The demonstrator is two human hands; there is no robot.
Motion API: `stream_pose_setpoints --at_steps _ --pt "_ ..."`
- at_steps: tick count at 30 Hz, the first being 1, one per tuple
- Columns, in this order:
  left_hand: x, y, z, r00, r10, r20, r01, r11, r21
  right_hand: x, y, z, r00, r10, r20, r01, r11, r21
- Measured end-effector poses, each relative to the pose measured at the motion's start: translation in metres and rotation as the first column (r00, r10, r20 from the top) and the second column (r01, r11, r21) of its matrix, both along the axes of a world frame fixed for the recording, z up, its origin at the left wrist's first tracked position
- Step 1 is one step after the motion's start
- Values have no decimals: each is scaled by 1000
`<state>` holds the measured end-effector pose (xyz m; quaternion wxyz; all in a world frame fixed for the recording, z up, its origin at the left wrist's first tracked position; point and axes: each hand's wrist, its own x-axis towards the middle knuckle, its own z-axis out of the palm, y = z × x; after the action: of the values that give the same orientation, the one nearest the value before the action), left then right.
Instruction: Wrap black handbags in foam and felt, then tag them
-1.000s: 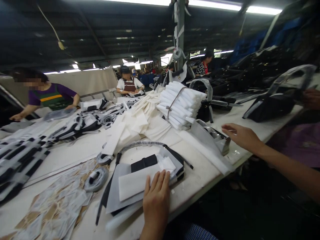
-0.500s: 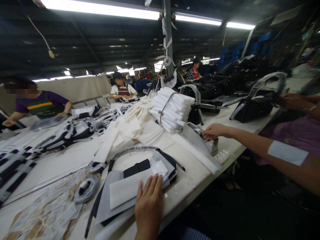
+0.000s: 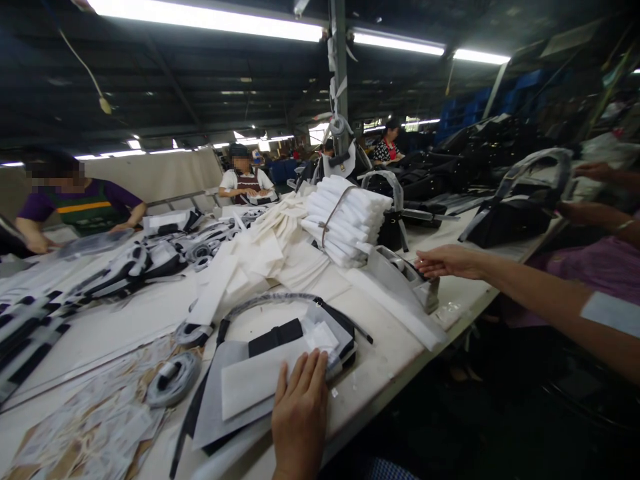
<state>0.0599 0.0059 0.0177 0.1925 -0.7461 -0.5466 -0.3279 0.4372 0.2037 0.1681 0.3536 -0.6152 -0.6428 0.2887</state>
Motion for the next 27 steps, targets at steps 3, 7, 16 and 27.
stream_pose_setpoints --at_steps 3,7,16,27 --pt "-2 0 -4 1000 22 16 -22 1000 -3 16 -22 4 994 4 -106 -21 987 -159" --pt "-7 1 -5 996 -3 -86 2 1000 -3 37 -62 -9 973 -55 -223 -10 960 -280" --pt "-6 1 1 992 -3 -125 6 1000 24 35 -90 -78 987 -115 -116 93 979 -180" --pt "-7 0 -2 996 -24 -89 24 1000 -7 34 -112 -53 828 169 535 -324 922 210"
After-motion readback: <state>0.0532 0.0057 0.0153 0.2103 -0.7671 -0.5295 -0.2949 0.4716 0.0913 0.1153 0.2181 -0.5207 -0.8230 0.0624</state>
